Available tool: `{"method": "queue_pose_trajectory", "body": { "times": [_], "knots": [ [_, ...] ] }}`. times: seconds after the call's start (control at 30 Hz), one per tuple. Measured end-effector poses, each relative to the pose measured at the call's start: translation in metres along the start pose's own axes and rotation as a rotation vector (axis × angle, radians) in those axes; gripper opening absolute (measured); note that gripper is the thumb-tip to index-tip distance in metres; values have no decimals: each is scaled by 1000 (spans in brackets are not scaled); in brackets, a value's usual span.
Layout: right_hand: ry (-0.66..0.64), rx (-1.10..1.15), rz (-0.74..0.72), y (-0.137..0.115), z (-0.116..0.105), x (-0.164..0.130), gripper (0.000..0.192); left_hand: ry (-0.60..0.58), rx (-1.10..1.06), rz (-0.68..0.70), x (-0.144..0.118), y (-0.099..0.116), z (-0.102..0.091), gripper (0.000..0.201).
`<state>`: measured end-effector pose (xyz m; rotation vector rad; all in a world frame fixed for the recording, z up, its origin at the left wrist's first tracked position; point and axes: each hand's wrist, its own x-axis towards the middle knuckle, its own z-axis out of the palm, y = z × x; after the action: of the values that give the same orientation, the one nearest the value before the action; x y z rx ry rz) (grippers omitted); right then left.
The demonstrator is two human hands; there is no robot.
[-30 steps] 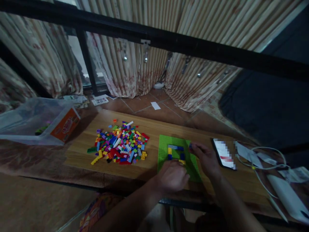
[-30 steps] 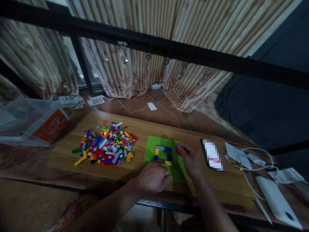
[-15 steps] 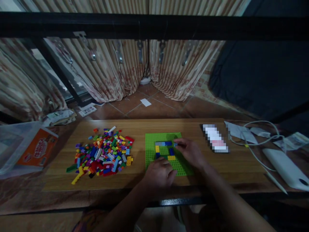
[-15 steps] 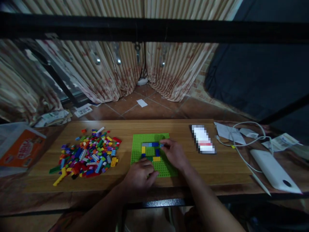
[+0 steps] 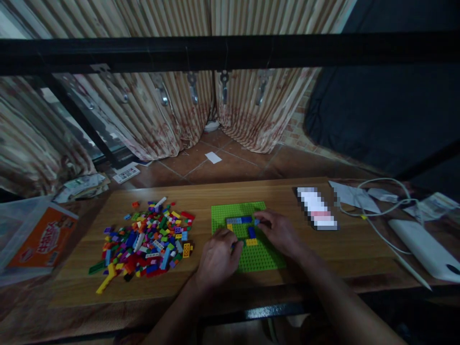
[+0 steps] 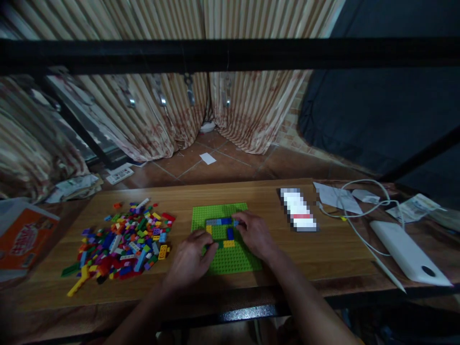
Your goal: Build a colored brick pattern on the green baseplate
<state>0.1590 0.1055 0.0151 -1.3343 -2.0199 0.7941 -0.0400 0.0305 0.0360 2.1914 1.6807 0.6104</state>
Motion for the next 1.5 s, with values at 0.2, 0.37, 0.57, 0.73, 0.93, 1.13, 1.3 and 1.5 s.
{"method": "queue_pose_trajectory", "body": {
  "times": [0.2, 0.37, 0.57, 0.73, 0.93, 1.13, 1.3, 1.5],
  "knots": [
    [-42, 22, -87, -1, 8, 2, 34, 104, 48, -13, 7, -8, 4, 29],
    [-68, 3, -134, 1, 10, 5, 33, 62, 143, -3, 10, -6, 16, 37],
    [-81, 5, -167, -1, 8, 5, 31, 3, 161, -9, 10, -1, 20, 37],
    [-77, 20, -179, -3, 8, 3, 31, -28, 165, -2, 9, 0, 22, 39],
    [-23, 0, -161, -1, 9, 3, 29, -62, 168, -29, 10, 0, 22, 40],
    [40, -77, -111, 1, 7, 4, 24, -69, 169, -26, 11, 1, 20, 41],
    [58, -158, -74, 1, 7, 4, 22, -74, 180, -28, 11, 2, 22, 42],
    [37, -154, -77, 0, 7, 4, 21, -70, 185, -25, 11, 2, 24, 42]
  ]
}}
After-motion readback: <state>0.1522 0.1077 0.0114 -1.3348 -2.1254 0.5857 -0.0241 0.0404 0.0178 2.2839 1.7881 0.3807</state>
